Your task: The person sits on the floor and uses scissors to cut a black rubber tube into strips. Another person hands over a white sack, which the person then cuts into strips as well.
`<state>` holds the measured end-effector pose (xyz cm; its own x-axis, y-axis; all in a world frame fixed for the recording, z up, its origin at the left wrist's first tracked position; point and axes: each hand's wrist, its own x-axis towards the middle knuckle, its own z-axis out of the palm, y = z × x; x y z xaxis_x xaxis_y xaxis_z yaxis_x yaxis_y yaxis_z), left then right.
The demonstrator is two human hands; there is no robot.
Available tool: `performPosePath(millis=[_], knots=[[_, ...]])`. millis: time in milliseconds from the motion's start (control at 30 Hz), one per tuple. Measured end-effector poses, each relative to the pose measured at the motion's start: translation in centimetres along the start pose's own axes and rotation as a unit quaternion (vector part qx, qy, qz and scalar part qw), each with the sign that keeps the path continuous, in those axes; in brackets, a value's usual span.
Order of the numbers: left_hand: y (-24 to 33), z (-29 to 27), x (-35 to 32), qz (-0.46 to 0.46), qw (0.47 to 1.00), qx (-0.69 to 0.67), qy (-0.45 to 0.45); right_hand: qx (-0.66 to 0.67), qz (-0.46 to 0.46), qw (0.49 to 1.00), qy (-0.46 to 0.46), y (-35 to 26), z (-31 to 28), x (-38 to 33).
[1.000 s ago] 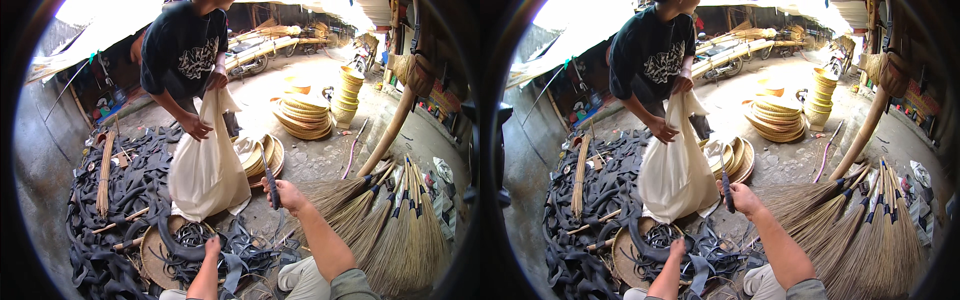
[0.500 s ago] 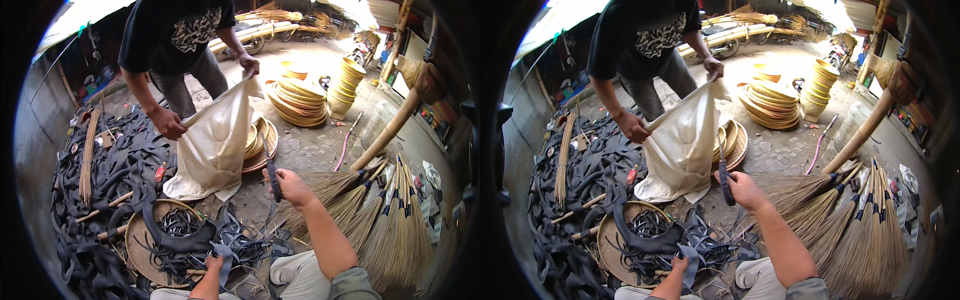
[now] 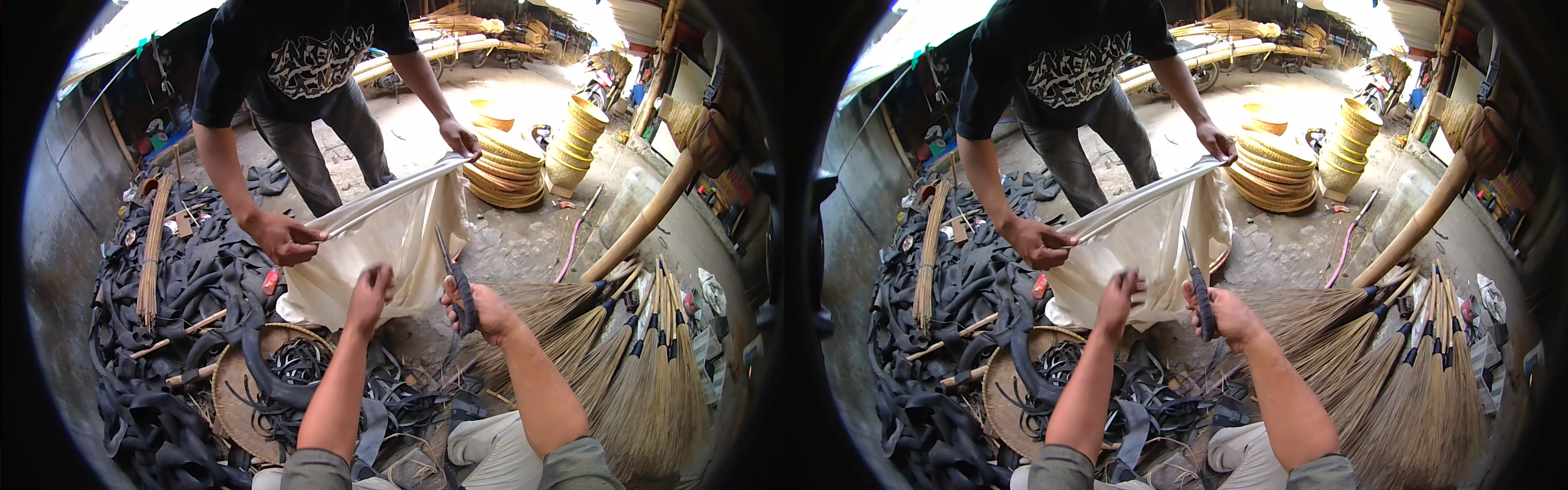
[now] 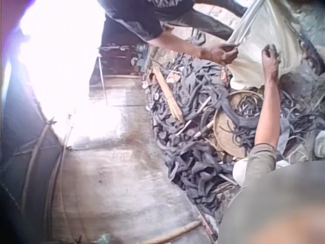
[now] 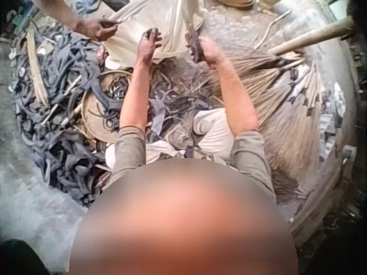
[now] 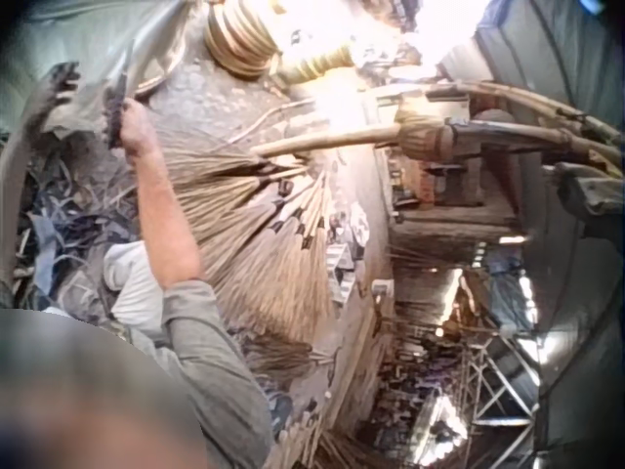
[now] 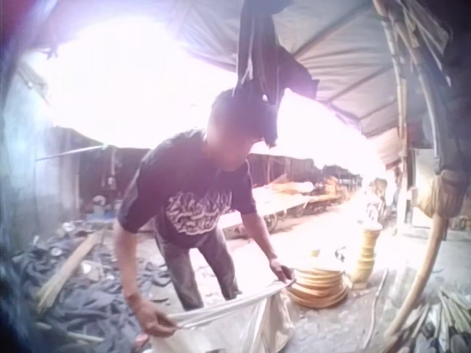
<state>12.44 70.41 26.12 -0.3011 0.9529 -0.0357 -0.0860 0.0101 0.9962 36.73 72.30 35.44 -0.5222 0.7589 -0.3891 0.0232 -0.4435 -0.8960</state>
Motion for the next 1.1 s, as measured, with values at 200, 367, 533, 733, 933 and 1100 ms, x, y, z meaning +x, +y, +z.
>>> performPosePath(millis=[200,367,533,733,933,1100], knots=[[8.6,3.3,7.8,-0.078,0.919,-0.333,0.196,0.041,-0.013,0.996,-0.084,0.6,-0.9,-0.1],[6.7,3.5,6.0,-0.060,0.911,-0.349,0.212,-0.035,0.020,0.994,-0.098,0.9,-0.7,0.5],[4.6,2.9,1.9,-0.043,0.929,-0.298,0.214,-0.139,0.059,0.982,-0.113,1.2,0.1,0.2],[4.6,2.8,-0.5,-0.007,0.919,-0.319,0.233,-0.134,0.040,0.982,-0.126,0.6,0.5,-1.1],[4.9,3.6,-3.1,-0.009,0.877,-0.432,0.210,-0.191,0.029,0.973,-0.123,-0.2,2.2,-1.2],[4.2,4.7,-5.0,-0.023,0.888,-0.411,0.202,-0.185,0.051,0.974,-0.123,-1.1,3.8,-1.0]])
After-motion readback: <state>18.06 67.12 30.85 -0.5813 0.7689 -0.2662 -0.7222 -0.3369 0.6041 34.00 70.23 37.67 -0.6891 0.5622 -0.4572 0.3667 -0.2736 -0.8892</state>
